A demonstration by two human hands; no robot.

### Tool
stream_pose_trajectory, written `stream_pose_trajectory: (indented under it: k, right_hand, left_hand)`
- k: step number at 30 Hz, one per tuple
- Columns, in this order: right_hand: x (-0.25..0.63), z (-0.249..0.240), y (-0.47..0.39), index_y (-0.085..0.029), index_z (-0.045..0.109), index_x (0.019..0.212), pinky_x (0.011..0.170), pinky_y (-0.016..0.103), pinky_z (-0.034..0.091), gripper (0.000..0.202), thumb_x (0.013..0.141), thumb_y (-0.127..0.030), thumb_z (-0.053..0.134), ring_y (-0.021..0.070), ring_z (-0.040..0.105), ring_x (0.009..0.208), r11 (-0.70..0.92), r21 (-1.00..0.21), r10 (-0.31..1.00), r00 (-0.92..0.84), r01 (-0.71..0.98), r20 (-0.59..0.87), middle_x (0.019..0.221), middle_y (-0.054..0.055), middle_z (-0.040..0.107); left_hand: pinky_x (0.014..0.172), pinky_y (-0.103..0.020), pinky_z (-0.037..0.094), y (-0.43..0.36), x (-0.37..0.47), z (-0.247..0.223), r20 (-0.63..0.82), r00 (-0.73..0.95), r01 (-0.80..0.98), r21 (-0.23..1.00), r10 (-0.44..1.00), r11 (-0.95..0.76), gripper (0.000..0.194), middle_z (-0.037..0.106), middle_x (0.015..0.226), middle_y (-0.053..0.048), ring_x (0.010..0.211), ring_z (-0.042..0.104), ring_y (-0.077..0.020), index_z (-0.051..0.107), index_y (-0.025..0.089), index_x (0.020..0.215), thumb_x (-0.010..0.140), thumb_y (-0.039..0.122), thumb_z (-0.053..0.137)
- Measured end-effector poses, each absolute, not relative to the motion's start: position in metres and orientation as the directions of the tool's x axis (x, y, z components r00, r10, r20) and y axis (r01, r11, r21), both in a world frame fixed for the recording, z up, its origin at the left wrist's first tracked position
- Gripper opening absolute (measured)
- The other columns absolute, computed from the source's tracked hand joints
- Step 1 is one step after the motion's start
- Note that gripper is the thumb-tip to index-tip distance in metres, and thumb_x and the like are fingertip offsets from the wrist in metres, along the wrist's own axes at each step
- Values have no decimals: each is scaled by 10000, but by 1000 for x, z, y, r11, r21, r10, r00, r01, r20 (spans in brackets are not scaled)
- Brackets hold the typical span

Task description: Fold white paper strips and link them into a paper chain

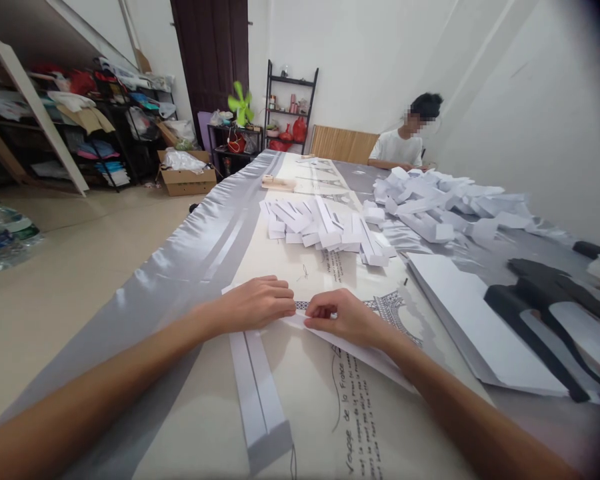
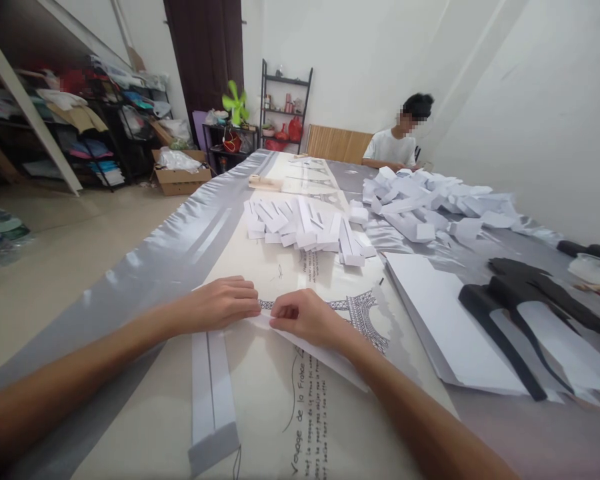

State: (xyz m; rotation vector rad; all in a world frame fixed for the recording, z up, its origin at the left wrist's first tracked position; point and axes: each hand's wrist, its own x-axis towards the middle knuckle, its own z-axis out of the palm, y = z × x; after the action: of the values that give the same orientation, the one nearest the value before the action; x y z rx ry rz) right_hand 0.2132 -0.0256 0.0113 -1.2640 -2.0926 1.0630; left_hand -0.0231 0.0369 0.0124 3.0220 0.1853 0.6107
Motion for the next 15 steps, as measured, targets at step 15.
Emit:
stream_pose_trajectory:
  k: [15]
  right_hand:
    - [214, 16, -26, -215, 766, 860, 613, 277, 467, 150, 873, -348, 698, 140, 599, 662, 201, -873, 843, -533, 444, -77, 762, 12, 712]
  left_hand:
    - [640, -285, 347, 35, -20, 1, 307, 937, 165, 27, 165, -986, 245, 578, 770, -22, 690, 481, -164, 527, 175, 827, 1030, 126, 401]
